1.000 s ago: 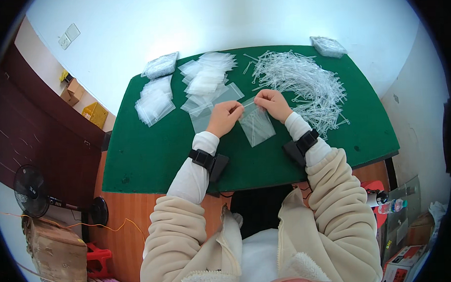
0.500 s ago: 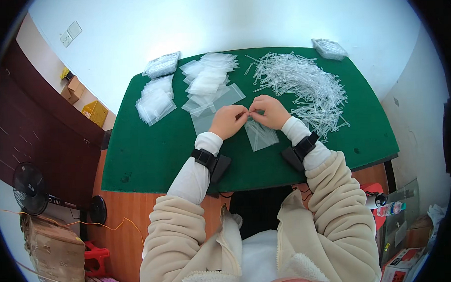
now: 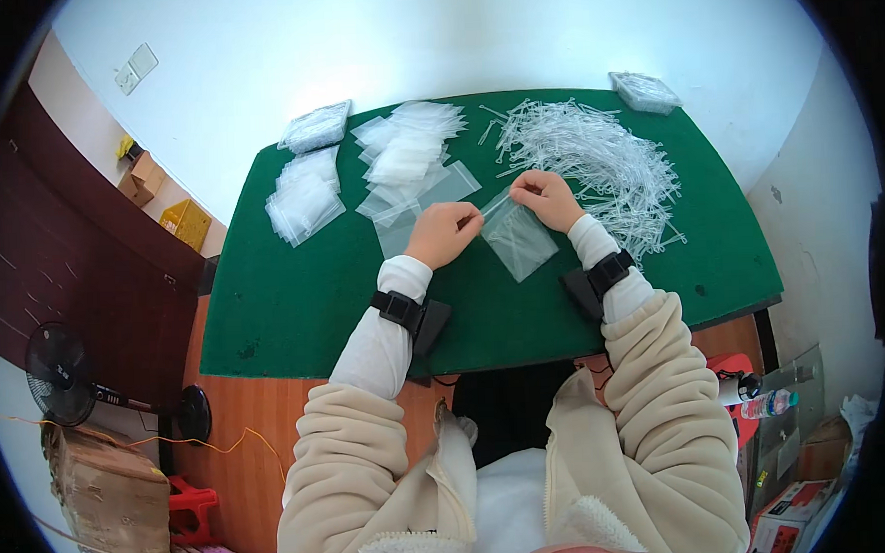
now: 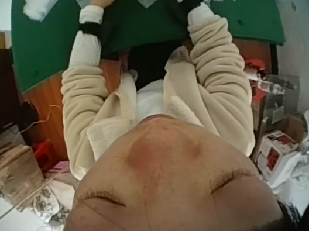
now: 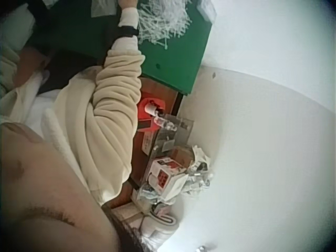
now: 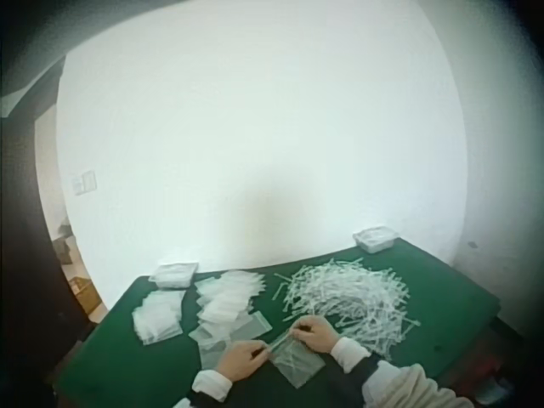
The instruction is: Packing small white plastic parts into individual clear plastic bags at a workstation.
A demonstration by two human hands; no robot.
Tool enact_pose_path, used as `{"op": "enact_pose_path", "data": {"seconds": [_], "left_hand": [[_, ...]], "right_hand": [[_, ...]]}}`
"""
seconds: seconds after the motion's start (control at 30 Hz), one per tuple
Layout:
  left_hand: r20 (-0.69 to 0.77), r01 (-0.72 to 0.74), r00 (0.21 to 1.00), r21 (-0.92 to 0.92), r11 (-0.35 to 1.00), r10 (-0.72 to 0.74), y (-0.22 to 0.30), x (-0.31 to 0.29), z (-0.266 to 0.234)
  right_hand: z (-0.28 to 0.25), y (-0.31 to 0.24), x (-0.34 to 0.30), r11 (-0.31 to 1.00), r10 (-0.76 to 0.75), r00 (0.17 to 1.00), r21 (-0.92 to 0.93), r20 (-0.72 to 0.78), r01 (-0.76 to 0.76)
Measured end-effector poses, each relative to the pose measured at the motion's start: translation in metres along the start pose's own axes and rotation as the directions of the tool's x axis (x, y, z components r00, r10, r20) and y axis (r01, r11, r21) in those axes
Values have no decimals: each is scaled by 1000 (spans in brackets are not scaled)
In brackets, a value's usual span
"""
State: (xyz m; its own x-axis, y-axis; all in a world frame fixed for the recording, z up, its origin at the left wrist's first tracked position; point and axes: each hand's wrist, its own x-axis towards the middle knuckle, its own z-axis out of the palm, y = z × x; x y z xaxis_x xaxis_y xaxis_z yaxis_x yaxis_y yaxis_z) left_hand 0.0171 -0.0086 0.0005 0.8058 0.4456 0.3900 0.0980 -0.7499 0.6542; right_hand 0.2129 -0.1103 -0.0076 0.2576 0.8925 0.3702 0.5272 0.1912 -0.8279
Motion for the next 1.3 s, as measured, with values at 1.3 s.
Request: {"op": "enact_pose_path", "data": {"seconds": [1.3], "left_hand": [[-226, 184, 901, -571, 800, -369, -51, -37, -66]], "right_hand": [[14, 7, -2, 918, 218, 933, 265, 285, -296]]}}
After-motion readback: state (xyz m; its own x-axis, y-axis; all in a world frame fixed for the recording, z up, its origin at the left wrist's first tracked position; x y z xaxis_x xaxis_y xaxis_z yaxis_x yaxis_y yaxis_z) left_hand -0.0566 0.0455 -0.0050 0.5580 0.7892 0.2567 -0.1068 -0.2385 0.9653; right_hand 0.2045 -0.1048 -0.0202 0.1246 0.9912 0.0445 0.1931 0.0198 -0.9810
